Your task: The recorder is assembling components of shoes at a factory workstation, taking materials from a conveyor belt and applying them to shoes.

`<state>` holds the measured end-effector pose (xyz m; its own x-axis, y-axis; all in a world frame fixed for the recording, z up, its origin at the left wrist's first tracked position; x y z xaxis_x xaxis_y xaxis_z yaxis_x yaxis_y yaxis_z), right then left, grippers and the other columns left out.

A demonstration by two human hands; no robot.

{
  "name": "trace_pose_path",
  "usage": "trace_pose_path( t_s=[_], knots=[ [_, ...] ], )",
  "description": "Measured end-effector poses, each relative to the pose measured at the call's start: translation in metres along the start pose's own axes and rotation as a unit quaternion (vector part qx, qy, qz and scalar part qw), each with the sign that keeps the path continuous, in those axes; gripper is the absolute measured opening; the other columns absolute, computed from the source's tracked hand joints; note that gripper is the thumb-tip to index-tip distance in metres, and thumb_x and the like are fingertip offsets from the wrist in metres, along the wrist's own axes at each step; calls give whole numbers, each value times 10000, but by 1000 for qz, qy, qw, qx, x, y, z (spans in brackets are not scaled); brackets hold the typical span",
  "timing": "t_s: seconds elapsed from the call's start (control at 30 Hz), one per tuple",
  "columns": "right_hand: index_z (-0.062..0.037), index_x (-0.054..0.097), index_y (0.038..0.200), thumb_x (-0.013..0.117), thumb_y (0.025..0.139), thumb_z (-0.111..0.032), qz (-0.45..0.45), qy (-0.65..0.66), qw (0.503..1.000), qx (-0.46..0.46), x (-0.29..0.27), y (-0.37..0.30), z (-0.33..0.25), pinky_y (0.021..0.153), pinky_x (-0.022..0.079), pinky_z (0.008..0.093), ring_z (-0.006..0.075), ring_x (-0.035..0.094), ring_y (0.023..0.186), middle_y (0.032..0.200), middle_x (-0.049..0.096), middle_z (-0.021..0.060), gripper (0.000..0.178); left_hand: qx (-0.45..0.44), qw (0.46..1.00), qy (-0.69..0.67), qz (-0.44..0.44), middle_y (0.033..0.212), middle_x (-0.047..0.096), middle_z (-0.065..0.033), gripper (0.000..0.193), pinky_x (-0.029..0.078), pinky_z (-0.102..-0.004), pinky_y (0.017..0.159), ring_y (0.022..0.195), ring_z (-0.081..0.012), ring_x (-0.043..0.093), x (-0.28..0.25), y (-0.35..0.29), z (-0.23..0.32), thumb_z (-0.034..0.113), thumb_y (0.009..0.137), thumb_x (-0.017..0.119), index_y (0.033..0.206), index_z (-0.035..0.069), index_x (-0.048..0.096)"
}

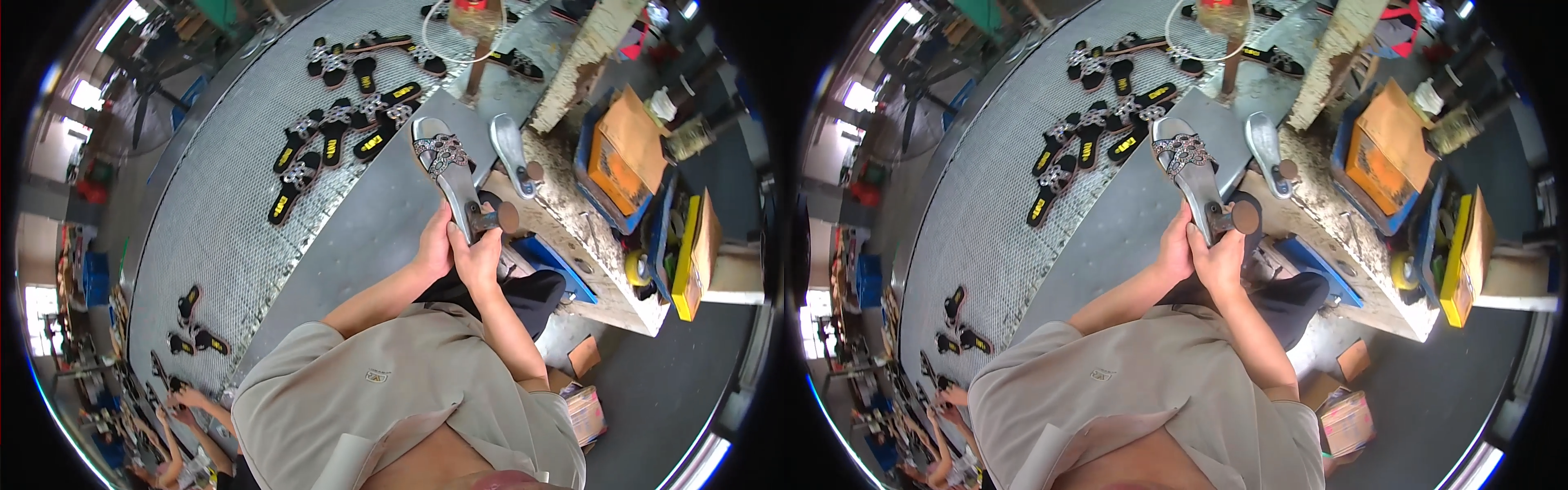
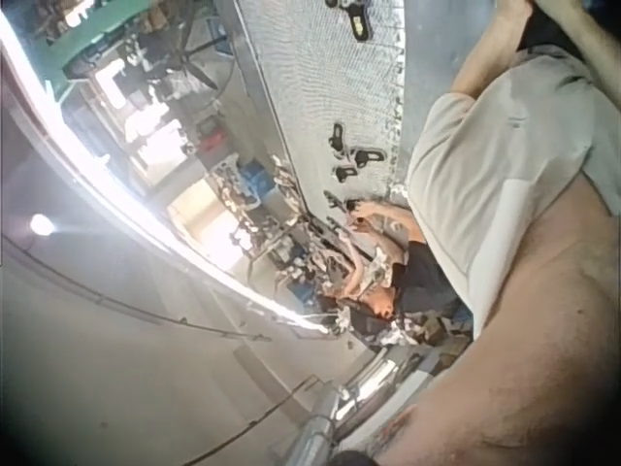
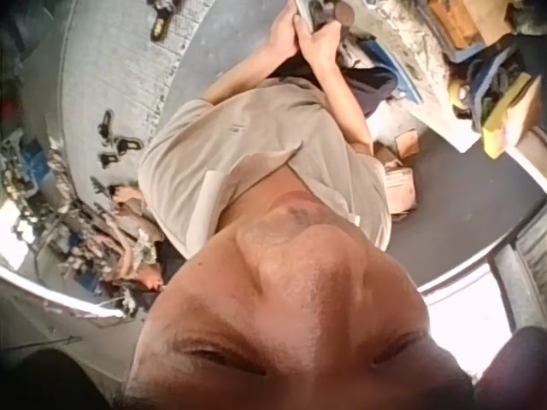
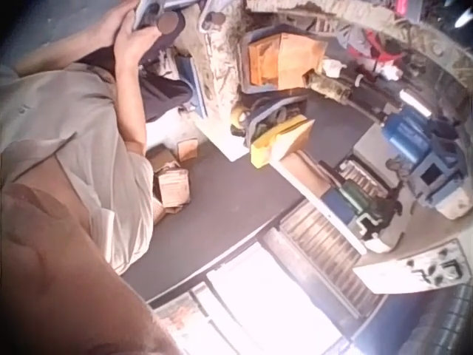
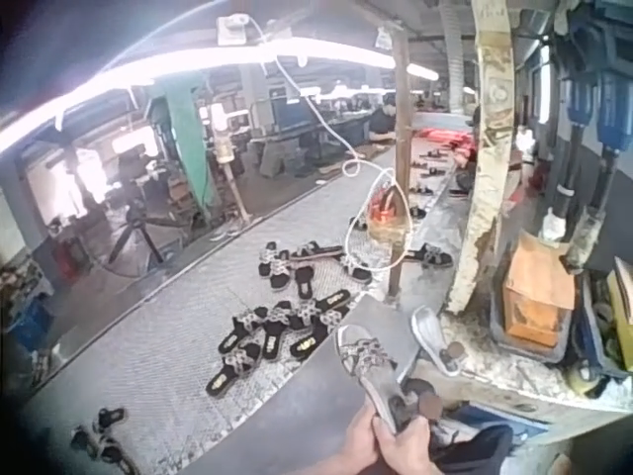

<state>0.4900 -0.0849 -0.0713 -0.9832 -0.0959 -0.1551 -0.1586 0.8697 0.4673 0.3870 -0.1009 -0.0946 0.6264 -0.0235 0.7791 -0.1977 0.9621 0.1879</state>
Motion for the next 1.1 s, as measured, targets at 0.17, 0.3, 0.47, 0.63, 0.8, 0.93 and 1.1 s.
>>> trace_pose_path(
  t_s=[0.17, 0.3, 0.47, 0.63, 0.8, 0.93, 1.1],
  knots=[
    [117, 463, 1419, 875, 820, -276, 48, -42, 997, -44, -31, 7, 5, 1101, 459, 510, 493, 582, 1283, 1385, 572, 341, 827, -35, 999, 25, -18, 1335, 649, -47, 489, 491, -386, 1087, 1205, -186, 629, 23, 12, -15, 451, 1144, 445, 1449, 82, 544],
    [77, 505, 1369, 879, 813, -285, 77, -54, 996, 0, -54, 30, 1, 962, 542, 486, 457, 689, 1119, 1208, 679, 305, 761, -29, 992, 116, -43, 1425, 611, -55, 535, 445, -385, 1140, 1316, -187, 571, 20, 42, -22, 461, 1136, 458, 1492, 68, 531],
    [65, 505, 1231, 850, 832, -263, 223, -72, 972, 7, -142, 87, -2, 878, 569, 482, 476, 720, 1009, 1076, 726, 313, 621, 152, 844, 512, 43, 1525, 570, -124, 478, 412, -379, 1178, 1410, -248, 527, -23, 122, 79, 292, 1134, 502, 1522, 15, 525],
    [96, 523, 1174, 794, 816, -185, 390, -218, 893, -41, -232, 174, 12, 967, 452, 570, 507, 566, 1069, 1057, 614, 325, 529, 274, 456, 838, 124, 1279, 653, -272, 483, 464, -501, 1084, 1218, -435, 602, -150, 159, 222, 52, 939, 620, 1413, -33, 585],
    [75, 545, 1056, 821, 803, -215, 428, -375, 821, -51, -262, 253, 66, 1097, 379, 574, 499, 559, 1150, 1050, 630, 313, 473, 166, 384, 898, 137, 1297, 648, -289, 550, 470, -531, 1081, 1216, -470, 600, -211, 177, 257, 103, 903, 685, 1423, -37, 577],
    [54, 565, 1022, 850, 794, -317, 431, -471, 769, -10, -254, 281, 69, 1182, 335, 572, 531, 530, 1251, 1047, 661, 302, 520, 92, 369, 920, 100, 1312, 648, -275, 641, 472, -522, 1107, 1261, -459, 592, -236, 182, 260, 239, 896, 787, 1442, -19, 569],
    [103, 596, 1053, 812, 818, -415, 427, -472, 771, -30, -273, 275, 63, 1231, 275, 598, 534, 524, 1265, 1068, 663, 331, 608, 42, 334, 938, 87, 1285, 666, -239, 645, 503, -495, 1078, 1204, -456, 632, -214, 201, 257, 274, 850, 816, 1421, 51, 613]
  ],
)
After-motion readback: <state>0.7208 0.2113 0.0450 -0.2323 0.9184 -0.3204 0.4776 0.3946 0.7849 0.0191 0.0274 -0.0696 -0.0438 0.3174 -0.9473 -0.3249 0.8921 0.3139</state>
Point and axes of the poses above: each hand's wrist, its own y-axis towards the middle knuckle, its own x-axis out of the palm, z = x × y, the point moved 7 cm from there along y, towards the middle knuckle
